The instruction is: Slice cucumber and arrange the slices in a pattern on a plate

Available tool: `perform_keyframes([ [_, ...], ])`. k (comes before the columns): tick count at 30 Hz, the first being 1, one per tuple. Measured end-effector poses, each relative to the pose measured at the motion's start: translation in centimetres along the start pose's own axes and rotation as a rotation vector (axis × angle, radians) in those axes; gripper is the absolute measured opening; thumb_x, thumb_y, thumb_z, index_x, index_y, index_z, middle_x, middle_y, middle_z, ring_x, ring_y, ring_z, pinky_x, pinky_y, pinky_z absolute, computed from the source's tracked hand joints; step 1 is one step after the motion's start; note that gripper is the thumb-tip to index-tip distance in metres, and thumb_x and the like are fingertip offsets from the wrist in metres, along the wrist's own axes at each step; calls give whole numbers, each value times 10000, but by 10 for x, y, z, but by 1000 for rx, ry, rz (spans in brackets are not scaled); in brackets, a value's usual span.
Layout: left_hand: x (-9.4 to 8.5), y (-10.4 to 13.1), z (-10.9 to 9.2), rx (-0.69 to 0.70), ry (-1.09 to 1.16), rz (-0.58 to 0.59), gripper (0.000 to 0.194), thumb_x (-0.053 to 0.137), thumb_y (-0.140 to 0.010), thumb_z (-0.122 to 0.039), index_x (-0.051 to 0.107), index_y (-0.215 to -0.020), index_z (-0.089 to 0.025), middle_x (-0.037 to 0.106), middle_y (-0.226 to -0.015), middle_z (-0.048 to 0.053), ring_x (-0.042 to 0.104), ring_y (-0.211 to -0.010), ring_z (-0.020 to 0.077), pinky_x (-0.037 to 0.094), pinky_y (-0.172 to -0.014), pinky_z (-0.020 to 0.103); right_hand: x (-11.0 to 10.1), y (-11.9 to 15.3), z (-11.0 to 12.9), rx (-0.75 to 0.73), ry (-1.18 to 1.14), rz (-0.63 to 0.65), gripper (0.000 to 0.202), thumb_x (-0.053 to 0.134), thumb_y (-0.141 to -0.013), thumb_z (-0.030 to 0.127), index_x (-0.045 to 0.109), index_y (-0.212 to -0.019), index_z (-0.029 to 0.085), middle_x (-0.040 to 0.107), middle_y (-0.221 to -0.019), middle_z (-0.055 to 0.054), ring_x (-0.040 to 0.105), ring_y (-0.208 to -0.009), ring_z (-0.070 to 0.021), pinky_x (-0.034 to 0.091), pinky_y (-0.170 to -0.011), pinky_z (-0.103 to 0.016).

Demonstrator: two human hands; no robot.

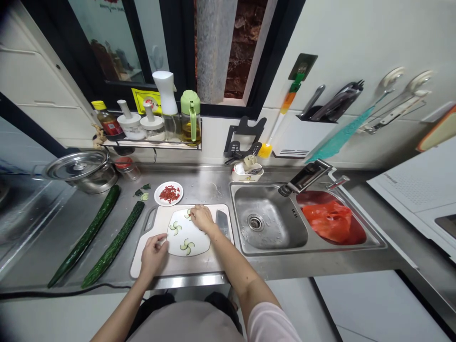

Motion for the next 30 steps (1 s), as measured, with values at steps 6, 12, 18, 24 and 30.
perform_keyframes([
  [6,0,1,1,1,12,6,325,518,-771,-355,686,-999,-196,612,-934,46,551,-672,152,493,-702,316,2,-2,-1,-2,4,2,205,488,-892,220,683,-955,209,641,-977,-55,527,-934,-182,342,-824,-273],
  [12,1,3,1,7,24,0,329,521,-768,-361,690,-996,-195,615,-940,48,547,-666,149,490,-696,313,4,-1,-4,-1,-37,-33,186,514,-871,200,666,-979,207,637,-996,-54,524,-946,-182,355,-821,-270],
  [18,1,4,2,15,21,1,330,516,-777,-367,687,-998,-191,615,-942,55,547,-673,154,488,-693,316,5,3,-5,-9,-65,-81,180,495,-885,199,656,-965,209,634,-987,-51,519,-938,-181,361,-817,-274],
  [24,2,4,3,23,26,0,331,520,-780,-374,687,-996,-186,614,-945,57,549,-677,154,489,-689,315,6,4,-4,14,-75,-95,152,516,-880,222,651,-949,206,628,-986,-53,517,-936,-182,359,-816,-275],
  [30,0,6,4,19,10,-11,328,520,-778,-374,688,-992,-193,613,-931,52,551,-664,152,492,-684,315,9,0,-4,26,-58,-69,169,498,-901,239,657,-948,204,627,-994,-59,517,-948,-179,351,-825,-272],
])
Point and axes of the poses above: each hand's wrist, its own y-axis away from the middle knuckle, its own x-axis out of the palm, z = x × y, the point moved 8 cm from there along -y, towards the middle knuckle
